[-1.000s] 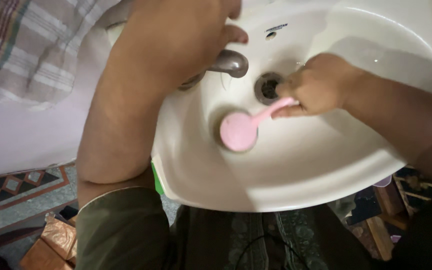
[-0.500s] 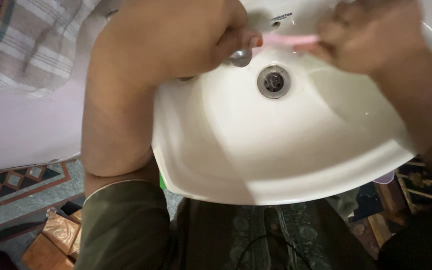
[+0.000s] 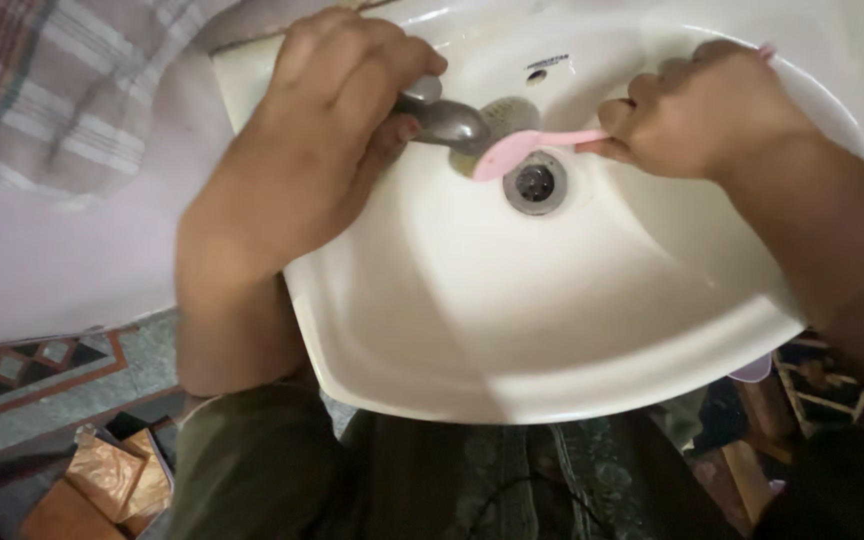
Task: The person scrubs a white bathroom sink using a pink-handled brush with a green scouring pad. They repeatedly scrub the basin and drain area, then rinse the brush under running water from the faucet.
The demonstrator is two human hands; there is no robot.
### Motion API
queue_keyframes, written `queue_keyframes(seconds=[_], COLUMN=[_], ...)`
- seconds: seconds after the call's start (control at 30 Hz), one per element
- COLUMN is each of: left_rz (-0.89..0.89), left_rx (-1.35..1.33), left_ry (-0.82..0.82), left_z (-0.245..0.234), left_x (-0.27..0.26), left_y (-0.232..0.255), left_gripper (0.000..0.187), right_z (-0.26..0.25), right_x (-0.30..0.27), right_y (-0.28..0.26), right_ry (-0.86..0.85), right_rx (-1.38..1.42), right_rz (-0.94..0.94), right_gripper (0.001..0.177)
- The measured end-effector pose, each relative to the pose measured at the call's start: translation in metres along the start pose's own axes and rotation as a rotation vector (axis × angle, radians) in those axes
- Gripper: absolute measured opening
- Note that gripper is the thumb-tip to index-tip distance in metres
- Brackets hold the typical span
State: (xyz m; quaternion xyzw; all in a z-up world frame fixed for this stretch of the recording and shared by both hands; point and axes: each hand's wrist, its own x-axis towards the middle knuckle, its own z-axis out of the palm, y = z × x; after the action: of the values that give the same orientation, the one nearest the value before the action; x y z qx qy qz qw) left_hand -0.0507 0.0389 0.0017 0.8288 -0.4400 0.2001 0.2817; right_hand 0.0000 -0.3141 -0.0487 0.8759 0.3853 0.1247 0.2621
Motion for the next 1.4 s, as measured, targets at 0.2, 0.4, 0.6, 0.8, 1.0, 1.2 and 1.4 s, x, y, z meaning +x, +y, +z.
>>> queue_keyframes(seconds=[0.2,0.4,0.6,0.8,1.0,1.2,1.4], left_rz=[-0.063,-0.11,-0.2,-0.267,-0.287,-0.184,-0.181], left_rx=[-0.004,0.002,0.147,0.163,0.11,-0.028,-0.039], left_ry=[0.043,0.113,0.175,0.174,0.147,0.064,0.029], left_z=[0.016,0.016,0.015,0.012,0.013,0.012,0.013], left_x=[-0.004,-0.001,-0.002,-0.002,-0.005,0.002,0.002], left_y=[-0.009,-0.006,0.002,0.008,0.001,-0.021,-0.023], left_gripper=[0.032,0.04,0.041,0.037,0.038,0.038,0.039], right_z=[0.002,-0.006,-0.045,-0.082,-0.06,-0.036,-0.045], right_x=[-0.025,-0.035,0.005,0.062,0.02,0.029,0.061], right_y=[0.027,0.062,0.072,0.036,0.076,0.062,0.023], right_ry=[0.081,0.253,0.068,0.243,0.438,0.753,0.765], right_rx=[0.037,0.245,0.152,0.008,-0.347,-0.531,-0.226], right_rz=[0.311,0.198,-0.014,-0.121,-0.325,-0.332,-0.322], right_gripper=[0.046,0.028,0.036,0.05,0.041,0.025,0.009])
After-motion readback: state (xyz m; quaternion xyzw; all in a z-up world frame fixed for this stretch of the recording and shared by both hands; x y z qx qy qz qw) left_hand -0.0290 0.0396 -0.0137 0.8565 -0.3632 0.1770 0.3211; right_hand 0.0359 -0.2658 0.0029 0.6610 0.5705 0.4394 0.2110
